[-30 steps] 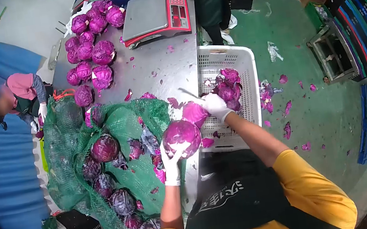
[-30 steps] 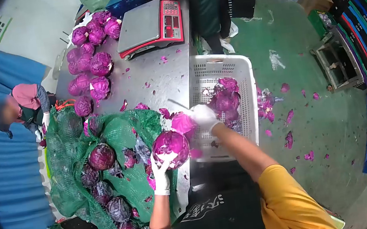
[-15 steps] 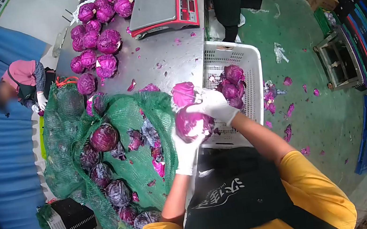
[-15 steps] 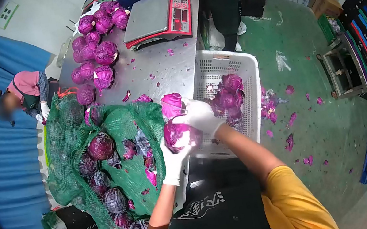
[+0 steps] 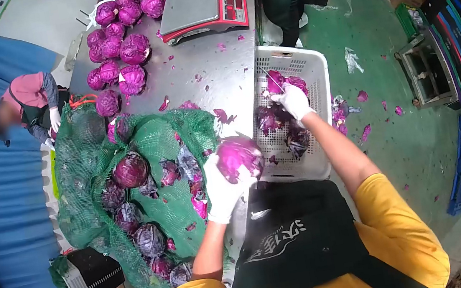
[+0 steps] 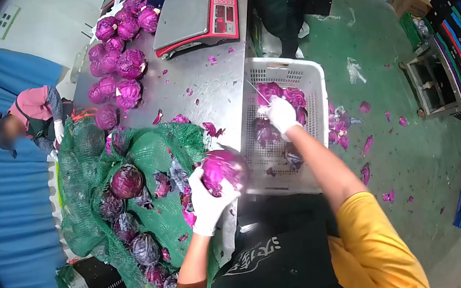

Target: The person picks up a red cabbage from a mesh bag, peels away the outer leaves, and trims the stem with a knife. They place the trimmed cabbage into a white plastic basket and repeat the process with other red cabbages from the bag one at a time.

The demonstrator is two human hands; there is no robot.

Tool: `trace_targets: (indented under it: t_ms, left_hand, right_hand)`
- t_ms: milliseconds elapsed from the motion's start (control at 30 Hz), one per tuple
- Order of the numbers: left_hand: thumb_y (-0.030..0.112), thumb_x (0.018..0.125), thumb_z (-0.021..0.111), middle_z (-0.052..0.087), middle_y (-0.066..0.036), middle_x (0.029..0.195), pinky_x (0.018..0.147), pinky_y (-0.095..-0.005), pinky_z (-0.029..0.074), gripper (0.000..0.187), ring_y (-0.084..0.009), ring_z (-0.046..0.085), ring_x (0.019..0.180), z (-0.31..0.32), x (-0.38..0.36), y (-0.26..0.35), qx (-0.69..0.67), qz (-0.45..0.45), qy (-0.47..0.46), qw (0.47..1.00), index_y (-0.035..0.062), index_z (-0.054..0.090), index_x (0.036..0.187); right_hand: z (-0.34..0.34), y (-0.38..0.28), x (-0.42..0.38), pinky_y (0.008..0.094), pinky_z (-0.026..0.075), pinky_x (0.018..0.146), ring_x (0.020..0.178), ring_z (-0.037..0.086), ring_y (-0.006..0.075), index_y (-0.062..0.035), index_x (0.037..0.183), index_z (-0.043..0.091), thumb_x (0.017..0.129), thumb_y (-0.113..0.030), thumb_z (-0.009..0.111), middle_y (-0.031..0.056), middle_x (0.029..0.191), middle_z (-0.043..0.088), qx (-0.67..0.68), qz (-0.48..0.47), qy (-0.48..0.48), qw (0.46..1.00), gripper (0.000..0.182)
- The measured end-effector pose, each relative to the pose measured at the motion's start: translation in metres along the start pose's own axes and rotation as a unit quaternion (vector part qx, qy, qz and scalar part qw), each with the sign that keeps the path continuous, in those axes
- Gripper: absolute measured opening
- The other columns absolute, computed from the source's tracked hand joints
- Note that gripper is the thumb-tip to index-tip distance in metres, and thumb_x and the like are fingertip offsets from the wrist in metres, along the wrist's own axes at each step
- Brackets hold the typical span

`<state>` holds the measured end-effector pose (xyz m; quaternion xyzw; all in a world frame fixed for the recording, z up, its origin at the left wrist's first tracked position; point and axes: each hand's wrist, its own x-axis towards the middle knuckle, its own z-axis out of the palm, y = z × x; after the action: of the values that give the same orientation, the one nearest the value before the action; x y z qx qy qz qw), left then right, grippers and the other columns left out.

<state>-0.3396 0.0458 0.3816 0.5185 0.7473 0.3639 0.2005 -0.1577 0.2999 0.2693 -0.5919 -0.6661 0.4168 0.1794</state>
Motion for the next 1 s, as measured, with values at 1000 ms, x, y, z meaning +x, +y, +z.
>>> trace_targets:
  t_ms: [1000]
  left_hand:
    - [0.063, 0.061, 0.075, 0.061, -0.029, 0.106, 0.081, -0.0386, 0.051, 0.119, -0.0376, 0.063, 0.097, -0.002, 0.046, 0.023, 0.216, -0.188, -0.084, 0.955, -0.0156, 0.026, 0.136]
  right_hand:
    - [0.071, -0.014, -0.051, 0.0413, 0.051, 0.065, 0.077, 0.063, 0.0290, -0.0095, 0.101, 0.062, 0.087, -0.023, 0.053, 0.0110, 0.080, 0.061, -0.248, -0.201, -0.041, 0.947, 0.022]
